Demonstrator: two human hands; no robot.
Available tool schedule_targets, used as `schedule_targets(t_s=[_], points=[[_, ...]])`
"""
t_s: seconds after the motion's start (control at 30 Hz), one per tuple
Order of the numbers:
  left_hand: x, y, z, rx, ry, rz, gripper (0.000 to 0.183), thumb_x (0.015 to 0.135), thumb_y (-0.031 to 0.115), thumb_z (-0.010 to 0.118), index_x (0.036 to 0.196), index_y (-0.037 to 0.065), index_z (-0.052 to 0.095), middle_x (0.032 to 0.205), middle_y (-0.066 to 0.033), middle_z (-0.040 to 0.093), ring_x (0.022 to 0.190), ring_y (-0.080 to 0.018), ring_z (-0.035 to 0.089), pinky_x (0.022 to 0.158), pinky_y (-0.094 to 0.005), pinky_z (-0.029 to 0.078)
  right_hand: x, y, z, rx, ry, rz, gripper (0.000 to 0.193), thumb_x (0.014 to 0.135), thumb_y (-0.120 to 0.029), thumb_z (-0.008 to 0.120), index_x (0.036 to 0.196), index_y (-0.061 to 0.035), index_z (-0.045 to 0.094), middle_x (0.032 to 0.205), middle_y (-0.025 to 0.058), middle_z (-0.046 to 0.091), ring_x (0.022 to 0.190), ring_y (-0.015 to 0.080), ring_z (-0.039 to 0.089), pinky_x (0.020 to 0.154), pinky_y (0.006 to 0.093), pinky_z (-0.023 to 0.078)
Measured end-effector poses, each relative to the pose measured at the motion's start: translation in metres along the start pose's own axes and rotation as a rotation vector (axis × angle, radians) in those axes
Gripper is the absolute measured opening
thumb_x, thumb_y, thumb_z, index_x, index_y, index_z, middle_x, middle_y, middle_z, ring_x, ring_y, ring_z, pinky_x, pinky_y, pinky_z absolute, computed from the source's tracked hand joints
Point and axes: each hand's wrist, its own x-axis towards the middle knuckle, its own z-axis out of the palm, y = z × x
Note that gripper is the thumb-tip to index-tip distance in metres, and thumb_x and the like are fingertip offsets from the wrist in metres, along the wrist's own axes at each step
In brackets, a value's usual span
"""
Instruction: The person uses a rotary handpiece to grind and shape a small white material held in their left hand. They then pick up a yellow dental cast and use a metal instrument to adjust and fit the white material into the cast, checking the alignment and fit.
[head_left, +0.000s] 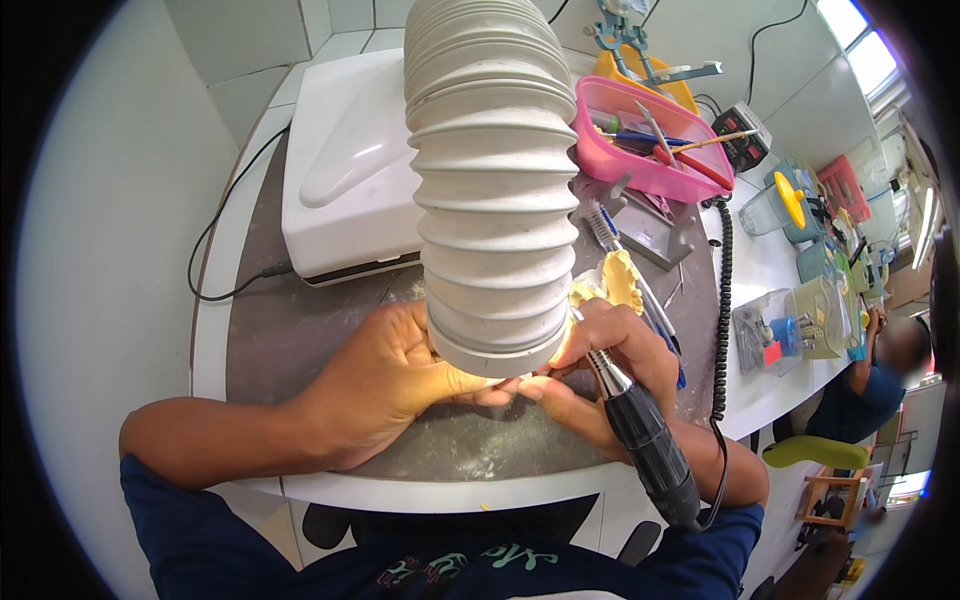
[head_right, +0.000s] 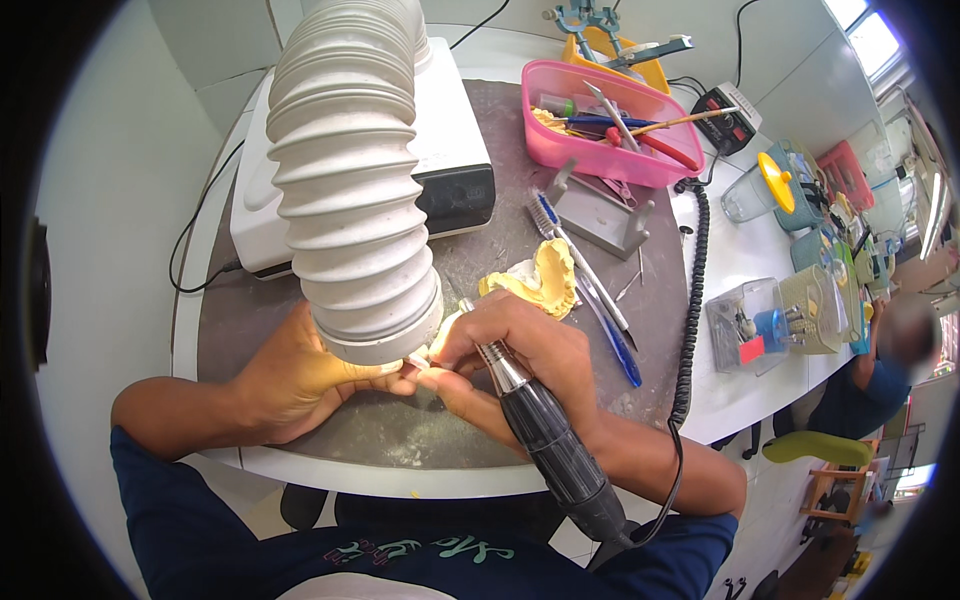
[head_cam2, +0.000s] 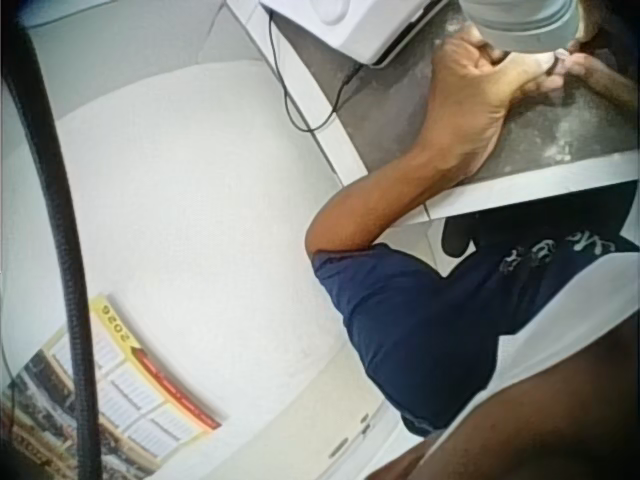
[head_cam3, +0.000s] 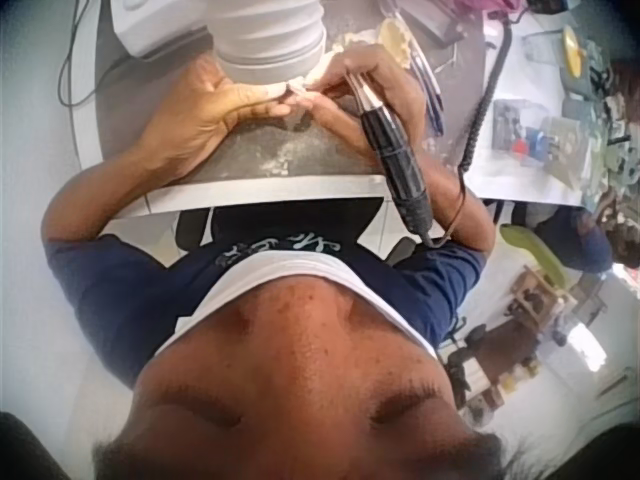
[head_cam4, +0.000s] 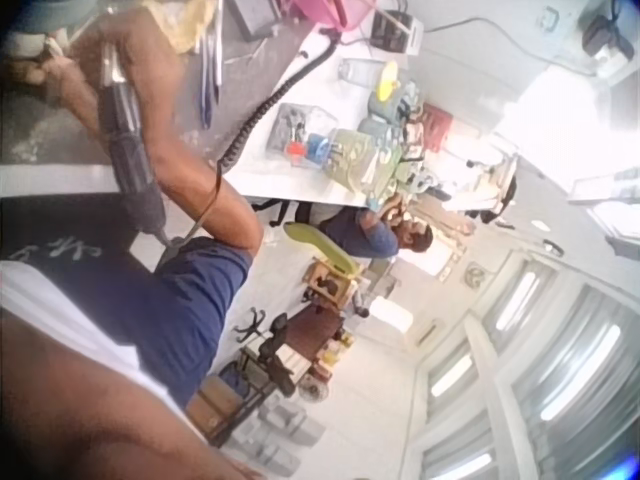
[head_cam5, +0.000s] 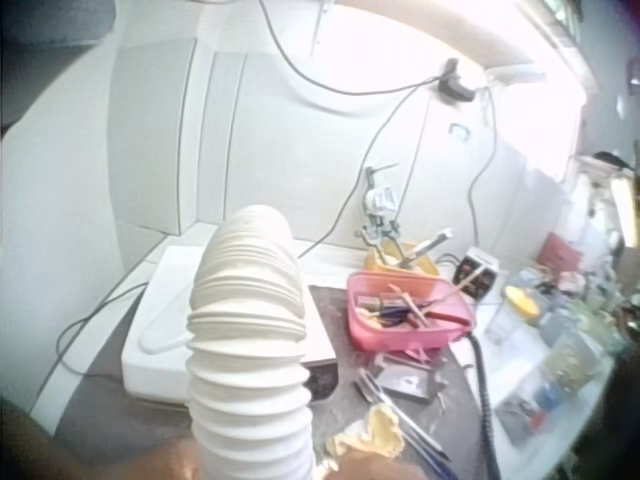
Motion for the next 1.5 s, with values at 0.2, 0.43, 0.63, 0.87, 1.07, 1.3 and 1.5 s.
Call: schedule_targets(t_s=[0.2, 0.43, 0.63, 0.87, 1.07, 1.3, 1.5], points=[[0.0, -0.004, -0.005, 0.09, -0.045, 0.032, 0.022, 0.091, 0.007, 0.065, 0.11, -0.005, 0.063, 0.097, -0.0088, 0.068, 0.092, -0.0114, 0.064, 0.085, -0.0264, 0.054, -0.002, 0.002, -0.001, -0.049, 0.023, -0.042, 0.027, 0.079, -0.003, 0.076, 0.095, -0.0056, 0.054, 0.083, 0.0062, 0.061, 0.069, 0.0095, 0.055, 0.062, 0.025, 0.04], [0.001, -0.005, -0.003, 0.074, -0.024, 0.018, 0.026, 0.091, 0.006, 0.064, 0.114, -0.006, 0.06, 0.102, -0.011, 0.067, 0.096, -0.0149, 0.065, 0.089, -0.0285, 0.054, -0.005, 0.005, 0.002, 0.089, 0.11, 0.025, 0.024, 0.075, 0.003, 0.077, 0.091, -0.0015, 0.06, 0.08, 0.0086, 0.064, 0.068, 0.0154, 0.063, 0.06, 0.027, 0.05], [0.002, -0.007, -0.005, 0.08, -0.052, 0.042, 0.025, 0.091, 0.004, 0.064, 0.114, -0.006, 0.06, 0.102, -0.011, 0.067, 0.095, -0.0151, 0.065, 0.088, -0.0284, 0.054, -0.006, 0.007, 0.002, 0.118, 0.115, 0.071, 0.023, 0.075, 0.003, 0.076, 0.09, -0.0019, 0.06, 0.079, 0.0085, 0.064, 0.066, 0.0151, 0.062, 0.059, 0.0266, 0.049], [0.001, 0.0, -0.002, 0.147, -0.057, 0.009, 0.023, 0.089, 0.0, 0.062, 0.112, -0.005, 0.06, 0.099, -0.0101, 0.068, 0.092, -0.0142, 0.065, 0.085, -0.027, 0.055, -0.003, 0.005, 0.0, 0.044, 0.083, 0.014, 0.023, 0.074, 0.003, 0.077, 0.089, -0.0029, 0.06, 0.078, 0.0079, 0.064, 0.066, 0.0155, 0.062, 0.059, 0.0273, 0.048], [-0.001, -0.001, -0.001, 0.194, -0.025, 0.047, 0.023, 0.089, -0.001, 0.062, 0.112, -0.005, 0.06, 0.099, -0.0095, 0.068, 0.091, -0.0136, 0.065, 0.082, -0.0271, 0.054, 0.001, 0.002, -0.005, -0.059, 0.077, -0.082, 0.026, 0.072, -0.004, 0.077, 0.096, -0.0025, 0.068, 0.075, 0.0065, 0.061, 0.064, 0.0138, 0.06, 0.055, 0.0256, 0.046], [0.001, 0.003, -0.003, 0.218, -0.03, -0.017, 0.024, 0.086, -0.001, 0.066, 0.11, -0.005, 0.063, 0.098, -0.0082, 0.071, 0.089, -0.011, 0.065, 0.084, -0.0262, 0.053, -0.004, -0.002, -0.018, -0.17, 0.004, -0.297, 0.028, 0.067, 0.0, 0.071, 0.095, -0.0019, 0.069, 0.076, 0.0086, 0.063, 0.069, 0.0214, 0.066, 0.061, 0.0288, 0.053], [0.001, 0.004, -0.004, 0.155, -0.035, -0.06, 0.027, 0.082, -0.002, 0.071, 0.109, -0.004, 0.065, 0.099, -0.0078, 0.071, 0.093, -0.0114, 0.066, 0.088, -0.0269, 0.052, -0.007, 0.001, -0.008, -0.052, 0.008, -0.267, 0.023, 0.07, -0.001, 0.077, 0.086, -0.0006, 0.061, 0.075, 0.0112, 0.066, 0.075, 0.0287, 0.072, 0.062, 0.0317, 0.056]])
